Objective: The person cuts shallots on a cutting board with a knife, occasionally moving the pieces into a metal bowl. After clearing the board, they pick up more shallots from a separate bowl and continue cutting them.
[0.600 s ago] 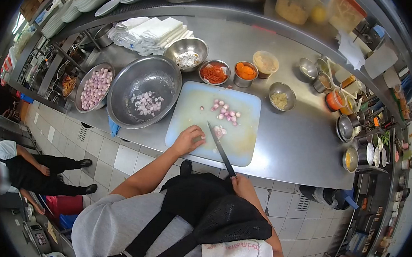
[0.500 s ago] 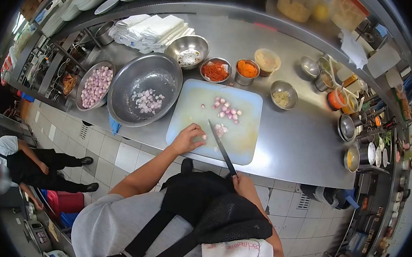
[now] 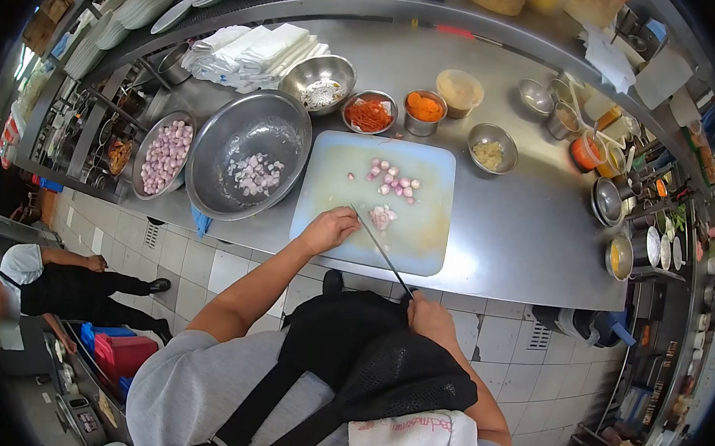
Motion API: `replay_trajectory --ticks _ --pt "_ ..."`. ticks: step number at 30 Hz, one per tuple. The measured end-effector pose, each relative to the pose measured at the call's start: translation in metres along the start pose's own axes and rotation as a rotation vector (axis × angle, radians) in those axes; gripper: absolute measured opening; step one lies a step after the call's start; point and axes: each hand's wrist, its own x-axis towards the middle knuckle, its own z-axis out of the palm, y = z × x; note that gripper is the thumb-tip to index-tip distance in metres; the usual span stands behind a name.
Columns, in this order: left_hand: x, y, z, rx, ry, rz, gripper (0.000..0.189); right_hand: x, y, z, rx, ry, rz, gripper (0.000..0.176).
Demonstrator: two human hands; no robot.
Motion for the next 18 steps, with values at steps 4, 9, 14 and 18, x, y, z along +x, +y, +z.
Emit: replay_trajectory --ticks 4,9,14,18 --pt "-0.003 -0.001 -0.001 0.001 -0.001 -0.018 0.008 0.020 0.008 0.030 -0.005 -0.024 0.034 0.027" --pt "-0.002 0.002 0.001 -0.023 0.001 -0.071 0.009 0.018 -0.002 0.016 0.007 -0.062 0.052 0.027" --pt "-0.001 0.002 0.003 -0.043 0.011 -0.097 0.008 0.030 0.008 0.036 0.053 -0.034 0.012 0.027" --pt "-0.004 -0.002 0.004 -0.034 0.008 -0.069 0.007 0.022 -0.003 0.020 0.033 -0.023 0.000 0.026"
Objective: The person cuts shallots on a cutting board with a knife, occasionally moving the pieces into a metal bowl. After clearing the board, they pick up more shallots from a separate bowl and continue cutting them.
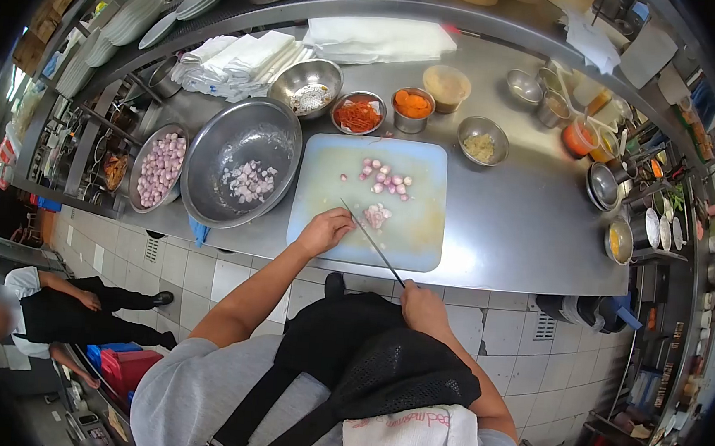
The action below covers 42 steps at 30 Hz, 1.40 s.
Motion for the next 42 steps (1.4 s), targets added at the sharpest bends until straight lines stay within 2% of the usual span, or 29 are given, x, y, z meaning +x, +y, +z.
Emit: replay_trajectory --ticks 3,5,8,11,17,20,23,27,29,32,37,42 --pt "-0.001 -0.001 0.003 0.000 -0.001 0.003 0.008 -0.001 0.002 0.007 -0.032 0.013 0.050 0.024" --pt "0.001 0.005 0.001 -0.032 0.029 -0.029 0.008 0.016 0.011 0.018 0.009 -0.014 0.023 0.023" --pt "-0.002 0.001 0.005 -0.012 0.053 -0.005 0.008 0.001 0.003 -0.002 -0.002 0.023 -0.007 0.022" --pt "-0.001 0.005 0.004 -0.019 0.066 -0.003 0.008 0.003 0.015 0.019 -0.029 0.046 0.003 0.022" --pt "-0.006 0.000 0.011 0.015 0.139 0.044 0.008 0.001 -0.003 -0.009 -0.019 0.005 0.017 0.023" --pt "-0.005 0.003 0.008 -0.019 0.076 -0.026 0.008 0.017 0.020 0.029 -0.012 0.032 -0.010 0.023" --pt "-0.007 -0.001 0.011 -0.004 0.093 -0.013 0.008 0.016 0.000 0.000 -0.024 -0.032 0.030 0.022" --pt "-0.007 -0.004 0.014 0.018 0.126 0.018 0.007 0.009 0.010 0.009 -0.032 0.001 0.031 0.023" --pt "-0.007 -0.002 0.013 -0.003 0.107 0.012 0.008 0.021 0.021 0.024 0.023 0.006 -0.039 0.024" --pt "-0.008 -0.005 0.015 0.018 0.125 0.025 0.009 0.008 0.001 -0.006 0.002 0.000 -0.001 0.024" --pt "-0.009 -0.003 0.013 -0.003 0.104 0.014 0.008 0.018 0.013 0.018 0.018 0.002 0.002 0.022" --pt "-0.007 -0.007 0.013 0.017 0.135 0.045 0.011 0.011 0.008 0.003 0.015 0.029 -0.036 0.022"
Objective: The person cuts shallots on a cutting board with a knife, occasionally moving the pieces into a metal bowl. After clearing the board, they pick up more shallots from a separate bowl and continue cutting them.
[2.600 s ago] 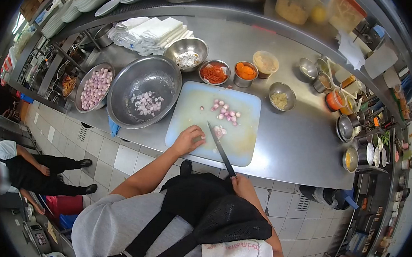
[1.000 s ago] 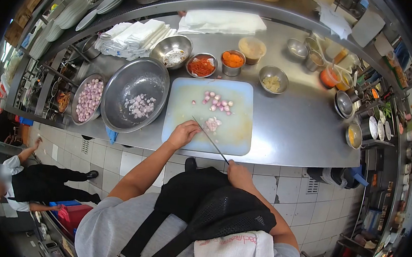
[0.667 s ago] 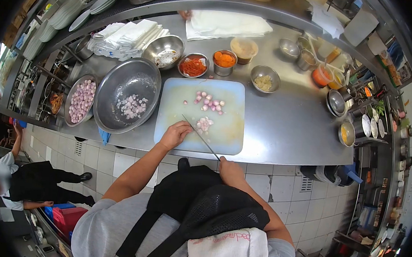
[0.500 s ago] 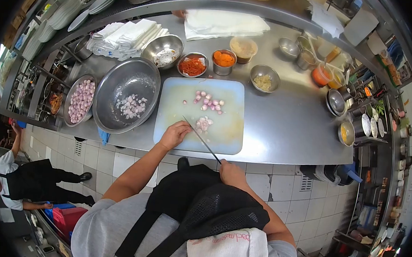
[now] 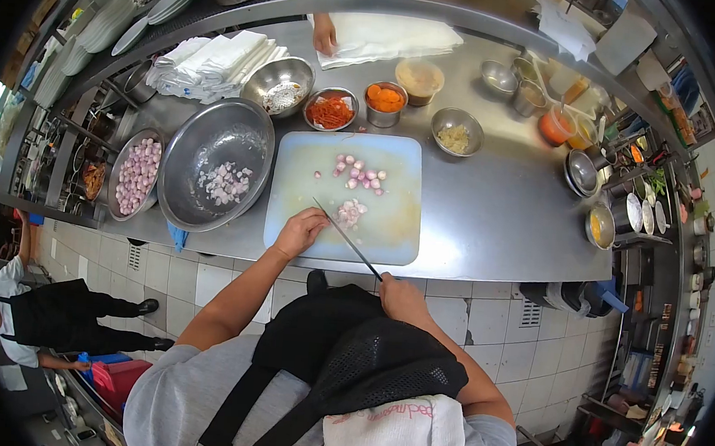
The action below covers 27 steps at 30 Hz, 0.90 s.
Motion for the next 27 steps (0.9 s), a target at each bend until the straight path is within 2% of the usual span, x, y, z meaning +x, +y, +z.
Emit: replay_trajectory --ticks 2,6,12,14,18,21,24,27 --pt "0.000 0.002 -0.001 -0.005 -0.028 -0.008 0.012 0.006 0.010 0.015 0.019 -0.010 -0.011 0.022" --pt "-0.002 0.004 -0.002 -0.009 0.002 -0.002 0.012 0.005 0.001 0.003 0.003 -0.025 -0.006 0.022" --pt "0.001 0.004 0.000 -0.010 -0.053 -0.074 0.007 0.010 0.012 0.007 0.024 -0.028 -0.009 0.024" --pt "-0.001 0.004 0.000 -0.009 -0.011 -0.037 0.008 0.002 -0.001 -0.011 -0.002 -0.069 0.022 0.024" --pt "-0.002 0.003 0.002 -0.008 -0.008 -0.033 0.008 0.007 0.015 0.012 0.063 -0.040 -0.031 0.024" --pt "0.002 0.001 -0.002 0.004 -0.039 -0.029 0.009 0.023 0.021 0.012 0.087 -0.072 -0.027 0.025" --pt "0.008 0.001 -0.002 0.030 -0.032 0.051 0.014 0.015 0.026 0.006 0.128 -0.004 -0.037 0.027" --pt "0.012 0.002 -0.006 0.065 -0.102 0.079 0.015 0.009 0.020 0.000 0.080 -0.054 -0.007 0.027"
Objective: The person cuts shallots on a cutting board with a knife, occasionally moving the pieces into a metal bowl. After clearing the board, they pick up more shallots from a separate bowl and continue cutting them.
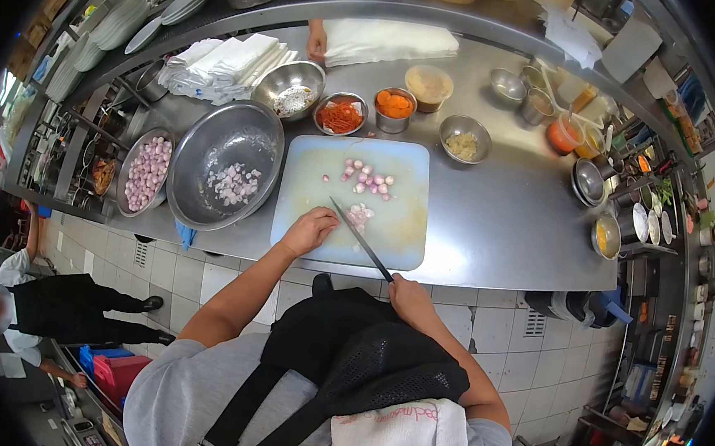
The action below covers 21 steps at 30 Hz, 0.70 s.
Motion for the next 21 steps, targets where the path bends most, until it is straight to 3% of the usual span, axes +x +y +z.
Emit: replay_trajectory --ticks 2,8,21 --pt "0.007 0.014 -0.010 -0.088 0.003 -0.138 0.014 -0.001 -0.006 0.002 -0.052 0.033 0.028 0.026" --pt "0.004 -0.003 -0.008 -0.021 -0.125 -0.114 0.009 -0.014 -0.021 -0.004 -0.123 0.027 0.042 0.022" --pt "-0.003 -0.003 -0.003 -0.005 -0.020 -0.018 0.006 0.002 -0.019 0.013 -0.171 0.009 0.093 0.025"
